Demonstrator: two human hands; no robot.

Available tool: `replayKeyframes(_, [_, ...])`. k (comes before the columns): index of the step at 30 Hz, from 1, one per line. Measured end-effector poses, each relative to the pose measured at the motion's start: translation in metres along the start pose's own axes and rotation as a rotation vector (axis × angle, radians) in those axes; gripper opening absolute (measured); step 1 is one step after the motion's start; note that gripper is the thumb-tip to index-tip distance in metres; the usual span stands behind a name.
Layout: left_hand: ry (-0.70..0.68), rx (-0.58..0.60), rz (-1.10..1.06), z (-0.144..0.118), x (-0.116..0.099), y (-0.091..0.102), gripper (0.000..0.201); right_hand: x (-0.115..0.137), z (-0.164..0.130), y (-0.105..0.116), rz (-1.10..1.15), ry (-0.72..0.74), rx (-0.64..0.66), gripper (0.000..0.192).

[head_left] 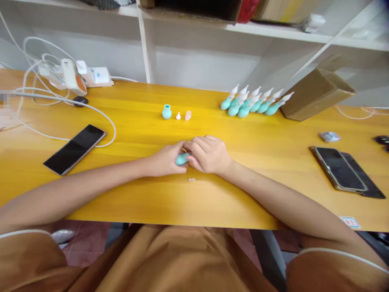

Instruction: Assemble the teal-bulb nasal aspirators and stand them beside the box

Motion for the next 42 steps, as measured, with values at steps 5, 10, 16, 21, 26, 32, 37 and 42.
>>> replayKeyframes(5, [0.027,0.001,-0.058,-0.003,0.002,-0.008,0.031,0.018,-0.001,0.003,-0.091,0.093,-0.148,0.056])
replayKeyframes(10, [0.078,-0.022,-0.054,-0.003,0.013,-0.011,0.037,0.006,-0.009,-0.003,-0.006,0.006,-0.121,0.051])
replayKeyframes(16, [0.129,0.044,0.01,-0.001,0.018,-0.008,0.042,0.0,-0.016,-0.02,0.115,0.124,-0.056,0.043])
replayKeyframes(21, [0.112,0.126,0.094,-0.002,0.013,-0.005,0.041,-0.003,-0.016,-0.023,0.249,0.166,-0.007,0.049])
replayKeyframes(26, [0.116,0.139,0.163,-0.004,0.011,-0.001,0.036,-0.005,-0.018,-0.025,0.42,0.184,0.084,0.062])
replayKeyframes(32, [0.121,0.135,0.191,-0.007,0.011,0.0,0.037,-0.006,-0.019,-0.029,0.487,0.167,0.131,0.056])
replayKeyframes(37, [0.088,0.15,0.196,-0.006,0.01,-0.002,0.038,-0.004,-0.018,-0.026,0.484,0.198,0.087,0.057])
replayKeyframes(42, [0.092,0.158,0.216,-0.006,0.008,-0.002,0.038,-0.003,-0.02,-0.028,0.464,0.207,0.087,0.053])
Point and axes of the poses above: each hand's wrist, its own z-axis towards the middle knuckle, its own y-axis out of the back of the hand, x = y × z, the point moved 8 cm from there along z, towards the middle knuckle, and after that the axes turned 1 degree about x, right-handed, at the moved point
